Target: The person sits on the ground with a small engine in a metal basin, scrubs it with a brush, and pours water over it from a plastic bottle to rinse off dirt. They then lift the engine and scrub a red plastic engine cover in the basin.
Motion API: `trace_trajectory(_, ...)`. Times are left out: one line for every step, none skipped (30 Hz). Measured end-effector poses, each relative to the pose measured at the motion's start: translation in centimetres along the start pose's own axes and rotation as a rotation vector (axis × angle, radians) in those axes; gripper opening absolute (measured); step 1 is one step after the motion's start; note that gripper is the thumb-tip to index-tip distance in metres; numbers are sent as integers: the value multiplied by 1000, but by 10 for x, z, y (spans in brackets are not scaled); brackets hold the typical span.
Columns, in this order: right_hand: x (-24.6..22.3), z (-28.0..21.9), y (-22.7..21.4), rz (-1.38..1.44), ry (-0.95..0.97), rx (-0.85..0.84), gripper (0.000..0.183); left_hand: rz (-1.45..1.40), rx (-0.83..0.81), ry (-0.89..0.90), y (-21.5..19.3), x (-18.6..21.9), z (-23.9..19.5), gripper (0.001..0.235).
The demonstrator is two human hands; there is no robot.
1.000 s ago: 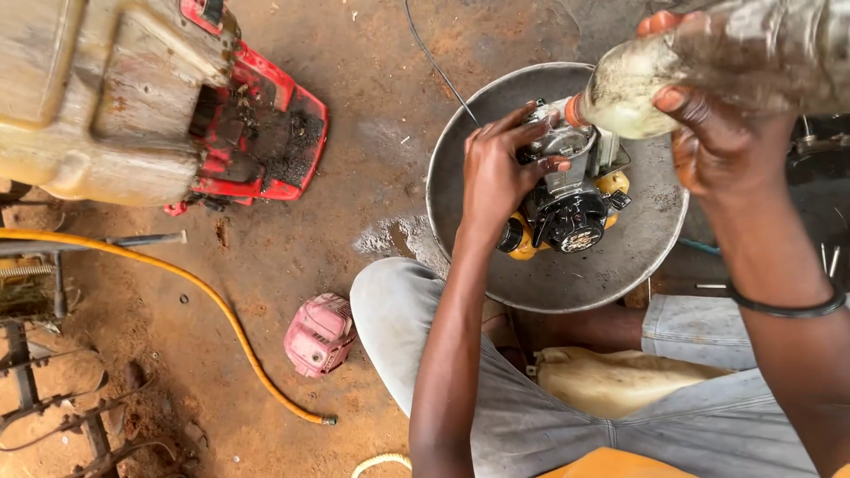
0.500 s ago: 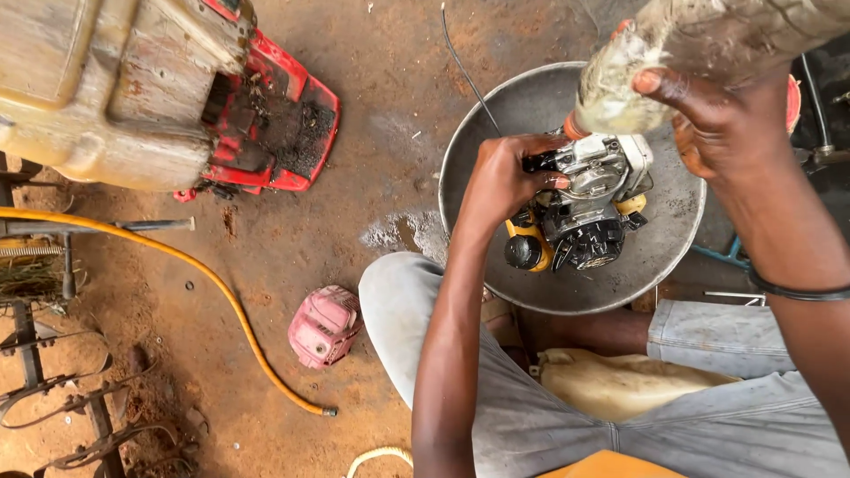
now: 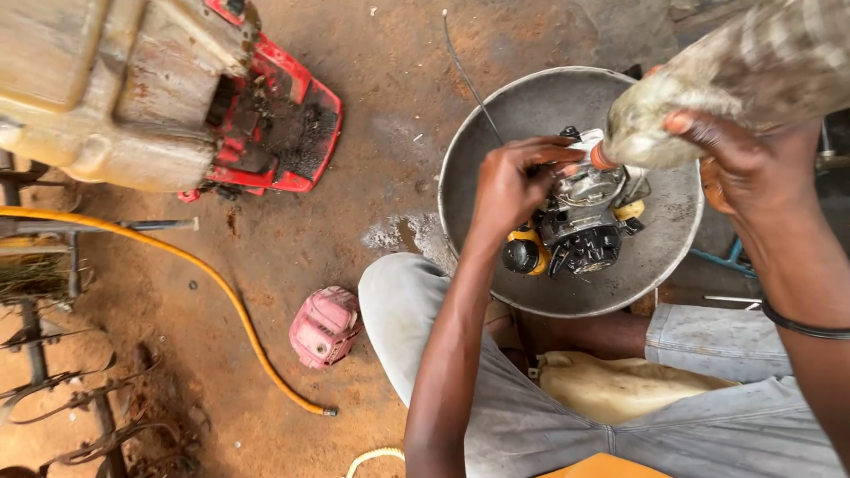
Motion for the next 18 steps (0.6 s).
trace_trajectory(12, 3, -10, -9, -10, -15, 62, 77, -34, 29, 5, 4, 0, 30)
trace_trajectory(25, 6, -21, -16, -19, -29, 59, 154, -68, 59, 10, 8, 0, 39)
trace_trajectory(4, 7, -4, -20, -24, -22, 59, 148, -73, 63, 15, 8, 0, 39)
trace_trajectory(-11, 10, 4, 10, 61, 114, 67, 268, -50, 132, 18, 9, 1, 31)
trace_trajectory(-23, 9, 15, 45, 160, 240, 74, 393, -22, 190, 19, 9, -2, 28)
trace_trajectory(1, 5, -4, 43, 165, 237, 74, 394, -21, 184, 23, 7, -4, 28)
trace_trajectory(18, 3, -9, -90, 40, 86, 67, 470, -89, 213, 28, 5, -4, 34)
trace_trajectory(36, -2, -13, -222, -88, -64, 60, 546, -157, 242, 32, 2, -4, 41)
trace_trajectory(17, 0, -4, -214, -99, -62, 60, 552, -153, 253, 29, 8, -2, 41)
trace_trajectory(1, 5, -2, -61, -13, 41, 64, 519, -184, 257, 28, 13, 0, 37)
trace_trajectory(-13, 4, -3, 84, 86, 142, 68, 480, -220, 247, 30, 18, -5, 35)
trace_trajectory(-7, 3, -10, 84, 89, 143, 68, 480, -222, 245, 25, 27, -3, 35)
trace_trajectory(-8, 1, -11, 60, -20, 72, 68, 463, -226, 295, 20, 40, -1, 44)
trace_trajectory(-8, -1, -13, 35, -126, -1, 69, 444, -230, 345, 16, 53, 1, 53)
trace_trajectory(-7, -3, -18, 32, -135, 12, 69, 438, -238, 357, 20, 45, 1, 53)
trace_trajectory(-5, -4, -25, 38, -130, 40, 64, 388, -207, 365, 22, 38, 1, 49)
trace_trajectory(-1, -8, -31, 42, -115, 60, 59, 338, -171, 360, 22, 30, -2, 45)
trace_trajectory(1, -10, -37, 37, -113, 64, 59, 333, -175, 358, 26, 32, -1, 45)
Point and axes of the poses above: each hand's wrist, its own z-axis towards the middle knuckle, its own y-axis out of the palm, x = y × z, the point moved 7 cm from there along z, towards the middle knuckle, and after that the axes turned 14 degrees about x, right-handed, at the moved point
